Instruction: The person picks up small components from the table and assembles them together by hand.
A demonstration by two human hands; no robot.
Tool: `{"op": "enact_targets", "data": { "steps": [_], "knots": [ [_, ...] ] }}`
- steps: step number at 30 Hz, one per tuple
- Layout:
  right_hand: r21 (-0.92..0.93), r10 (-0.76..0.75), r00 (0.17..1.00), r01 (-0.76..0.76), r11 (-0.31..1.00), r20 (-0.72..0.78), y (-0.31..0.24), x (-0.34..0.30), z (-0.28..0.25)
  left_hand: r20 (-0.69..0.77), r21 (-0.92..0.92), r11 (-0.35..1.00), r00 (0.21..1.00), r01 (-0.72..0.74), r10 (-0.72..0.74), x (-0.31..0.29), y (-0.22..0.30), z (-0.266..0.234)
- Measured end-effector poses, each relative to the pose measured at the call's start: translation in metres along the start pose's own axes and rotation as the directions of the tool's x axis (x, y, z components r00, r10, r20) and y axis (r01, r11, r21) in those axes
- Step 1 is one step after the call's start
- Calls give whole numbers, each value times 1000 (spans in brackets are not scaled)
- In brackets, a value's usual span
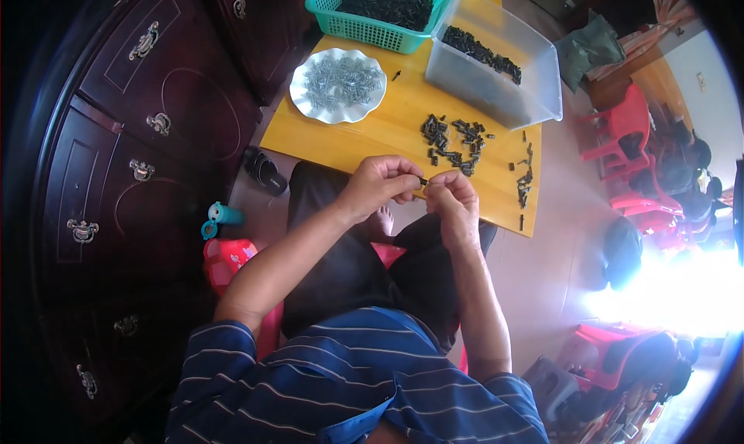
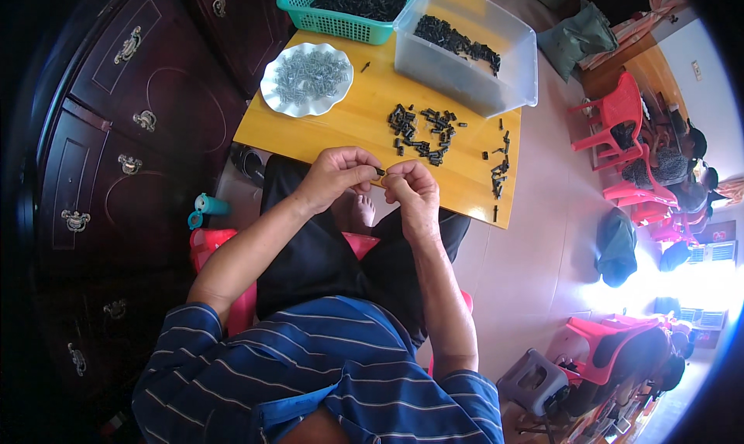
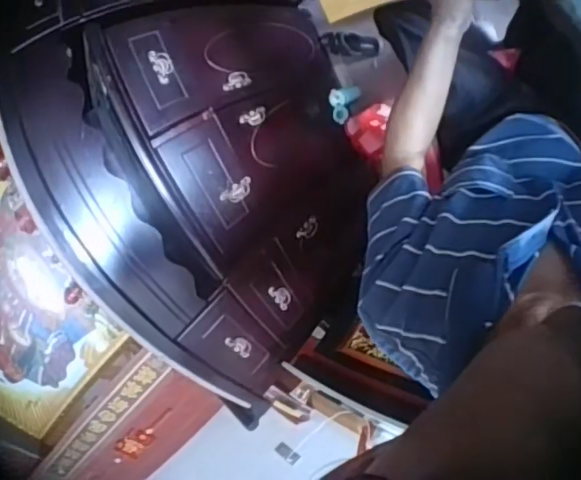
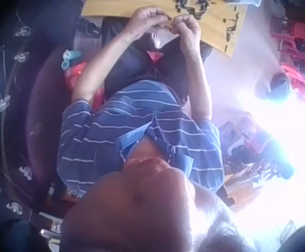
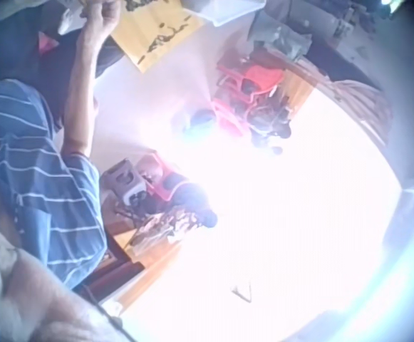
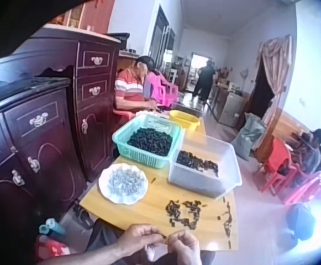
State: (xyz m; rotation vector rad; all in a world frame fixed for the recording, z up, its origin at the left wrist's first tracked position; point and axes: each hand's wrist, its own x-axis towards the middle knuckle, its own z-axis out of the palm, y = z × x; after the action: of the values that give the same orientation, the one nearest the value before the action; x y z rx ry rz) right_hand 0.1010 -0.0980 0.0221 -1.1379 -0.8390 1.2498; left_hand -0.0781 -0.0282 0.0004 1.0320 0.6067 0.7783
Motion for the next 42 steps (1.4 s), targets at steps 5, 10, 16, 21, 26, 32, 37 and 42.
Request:
{"op": "enact_targets", "data": {
  "steps": [5,10,16,21,26,32,37,42],
  "knots": [
    [-80,-23,999,25,996,33,1,-2,-2,22,56,998,1000,-22,20,0,-3,0],
    [-99,4,998,2,995,55,-6,-7,-6,68,67,996,996,-59,55,0,-3,-1],
    [-161,88,983,-61,985,164,-5,-11,-19,153,113,993,988,-30,12,-1,-3,-1],
    [-183,84,982,-52,982,169,-8,-9,-19,207,120,992,978,-48,22,-2,-6,0],
    [-529,-164,984,101,843,-74,-13,6,-18,112,138,986,990,-98,82,3,-19,-2],
    [-948,-491,870,192,253,45,-15,33,-39,8,185,981,999,-54,53,7,-20,-11],
    [-989,-484,872,126,81,71,-13,42,-43,20,181,983,999,-35,32,9,-21,-14],
    [-989,-450,889,131,63,89,-10,42,-44,-7,198,980,1000,12,-11,7,-19,-13]
  ]
}}
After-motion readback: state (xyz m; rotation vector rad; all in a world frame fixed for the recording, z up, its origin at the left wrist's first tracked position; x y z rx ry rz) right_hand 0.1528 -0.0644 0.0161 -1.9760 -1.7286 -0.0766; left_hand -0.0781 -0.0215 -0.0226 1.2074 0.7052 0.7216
